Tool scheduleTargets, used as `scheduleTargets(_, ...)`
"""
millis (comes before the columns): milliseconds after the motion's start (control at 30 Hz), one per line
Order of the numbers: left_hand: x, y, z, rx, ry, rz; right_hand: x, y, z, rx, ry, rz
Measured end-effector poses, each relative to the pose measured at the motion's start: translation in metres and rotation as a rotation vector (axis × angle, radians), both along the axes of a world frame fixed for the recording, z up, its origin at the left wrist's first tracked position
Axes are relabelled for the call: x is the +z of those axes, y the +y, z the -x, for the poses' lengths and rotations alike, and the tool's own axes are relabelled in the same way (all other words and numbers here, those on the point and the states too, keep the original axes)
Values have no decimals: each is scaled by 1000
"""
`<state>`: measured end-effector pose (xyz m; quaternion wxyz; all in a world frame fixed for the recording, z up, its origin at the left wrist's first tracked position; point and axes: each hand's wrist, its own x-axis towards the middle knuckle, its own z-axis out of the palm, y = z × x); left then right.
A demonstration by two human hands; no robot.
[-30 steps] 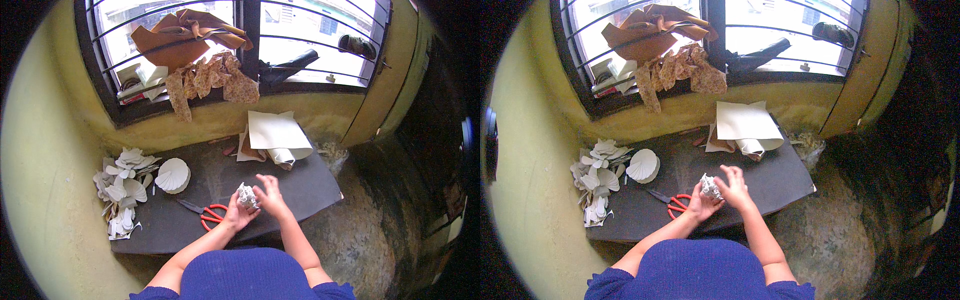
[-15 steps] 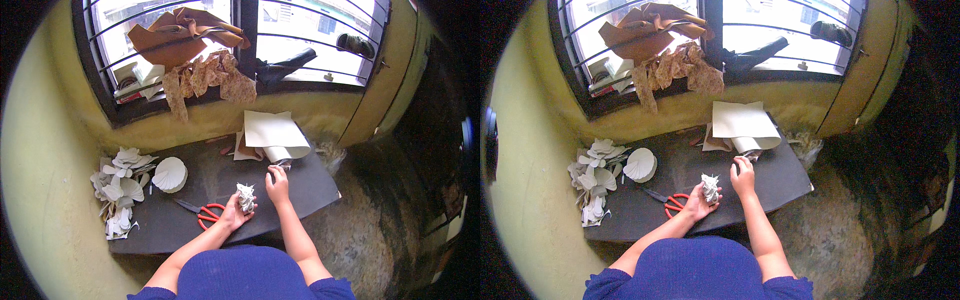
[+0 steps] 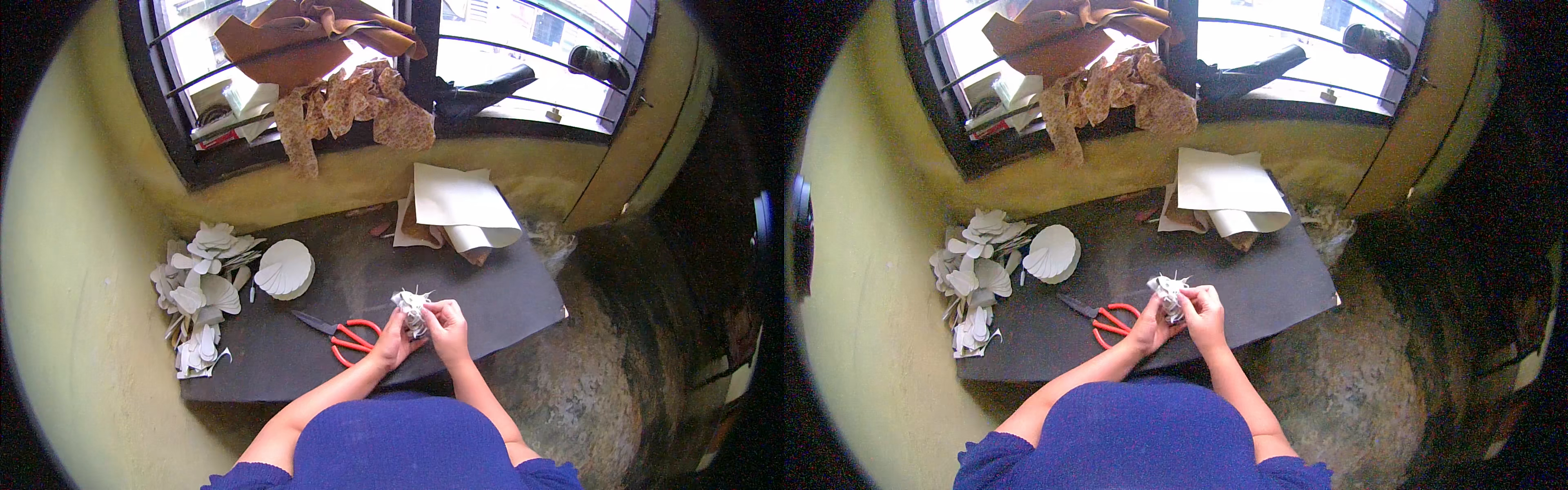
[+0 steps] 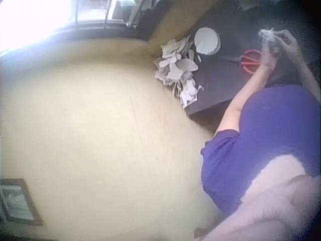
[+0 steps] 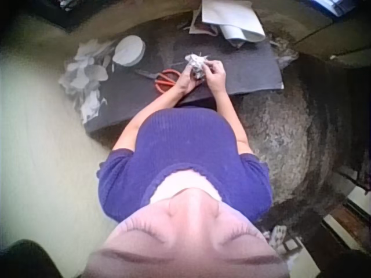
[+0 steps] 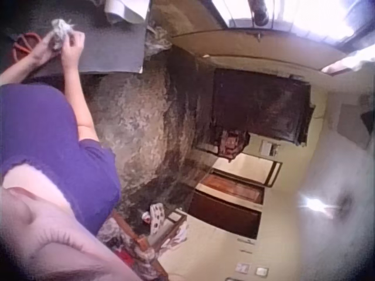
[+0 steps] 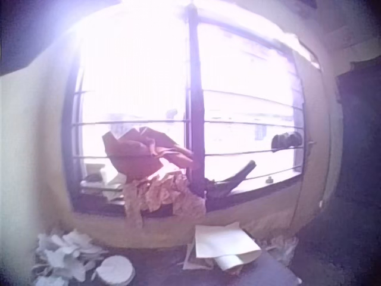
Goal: The person cuts a white paper petal shape using red scissors, then folds a stack of white paper petals into a fan shape. They gather and crumple paper scraps, then use a purple template and a pen to trace petal outlines onto a large sheet of white paper.
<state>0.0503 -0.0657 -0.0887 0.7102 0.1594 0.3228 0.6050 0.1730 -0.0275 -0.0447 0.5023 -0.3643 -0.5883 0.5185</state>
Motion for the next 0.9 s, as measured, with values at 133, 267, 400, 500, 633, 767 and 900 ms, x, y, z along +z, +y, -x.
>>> scheduleTargets(133, 0, -5, -5, 52, 68, -72, 4, -8, 8, -146, -328, -393)
scheduleTargets(267, 2, -2, -6, 75, 102, -105, -5, -3, 5, -61, -434, -511)
scheduleTargets(400, 7, -1, -6, 94, 112, -136, -7, -2, -2, 105, -382, -416)
scheduleTargets(500, -2, -3, -3, 84, 261, -136, -12, 5, -6, 191, -118, -62)
scheduleTargets(633, 3, -9, -3, -4, 470, -247, 4, 8, -4, 40, -73, 2)
scheduleTargets(767, 18, -10, -3, -126, 548, -267, 4, 14, 4, 80, -59, -20)
scheduleTargets(900, 8, -7, -5, -40, 422, -245, 7, 8, 18, 126, -207, -33)
